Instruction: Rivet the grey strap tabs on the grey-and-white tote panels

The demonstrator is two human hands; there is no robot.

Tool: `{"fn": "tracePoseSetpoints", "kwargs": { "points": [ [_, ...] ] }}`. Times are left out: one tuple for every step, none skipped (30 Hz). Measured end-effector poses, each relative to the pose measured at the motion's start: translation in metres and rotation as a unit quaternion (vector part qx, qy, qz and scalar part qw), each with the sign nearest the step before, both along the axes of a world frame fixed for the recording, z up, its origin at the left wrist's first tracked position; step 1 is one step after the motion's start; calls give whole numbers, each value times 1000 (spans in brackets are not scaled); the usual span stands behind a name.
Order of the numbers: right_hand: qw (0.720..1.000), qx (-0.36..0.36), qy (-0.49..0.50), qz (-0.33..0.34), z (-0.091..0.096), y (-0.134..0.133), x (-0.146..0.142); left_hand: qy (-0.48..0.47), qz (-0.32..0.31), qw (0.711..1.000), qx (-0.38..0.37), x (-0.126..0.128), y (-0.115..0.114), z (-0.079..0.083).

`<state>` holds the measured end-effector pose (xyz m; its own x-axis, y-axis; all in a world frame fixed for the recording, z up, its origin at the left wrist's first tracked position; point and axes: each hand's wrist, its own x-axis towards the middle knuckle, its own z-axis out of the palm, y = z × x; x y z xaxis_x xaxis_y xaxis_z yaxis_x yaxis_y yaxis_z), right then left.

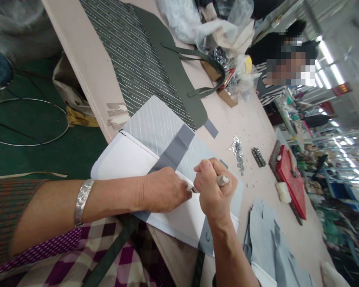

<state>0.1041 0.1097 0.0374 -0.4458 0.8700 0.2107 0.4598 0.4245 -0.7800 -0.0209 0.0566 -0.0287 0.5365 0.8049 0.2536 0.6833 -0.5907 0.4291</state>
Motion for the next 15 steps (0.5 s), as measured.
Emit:
{"fn": "tracePoseSetpoints", "kwargs": {
  "points": [
    [1000,-20,12,-15,1,1,3,11,-2,1000,1,0,0,1],
    [999,-35,14,-22,2,1,6,20,-1,1000,2,0,0,3],
    [999,-46,6,-24,3,0,9,22,12,1000,2,0,0,4],
    [998,-56,-9,-22,4,-3,12,22,23,999,2,0,-1,4],
    [997,-63,-29,-20,5,-7,15,22,31,999,3,1,-1,5],
    [996,-70,-51,-18,6,-12,18,24,38,999,2,1,-1,6],
    [994,-77,-72,-19,7,-18,22,26,42,999,0,1,-2,6],
    [992,-86,-93,-21,8,-24,25,28,45,999,-4,2,-2,6],
    [989,-95,-112,-24,8,-30,29,30,46,998,-11,2,-2,7],
    [986,-104,-130,-28,9,-35,33,32,48,998,-19,2,-1,8],
    [982,-111,-146,-33,10,-39,37,35,51,998,-27,2,-1,8],
    [979,-118,-162,-39,10,-43,42,38,52,997,-32,1,1,9],
    [975,-123,-178,-49,12,-45,47,43,53,997,-33,0,2,9],
    [970,-127,-196,-61,14,-48,53,48,55,997,-29,0,2,10],
    [964,-131,-219,-79,18,-52,61,53,55,997,-19,-1,2,10]
  ]
}}
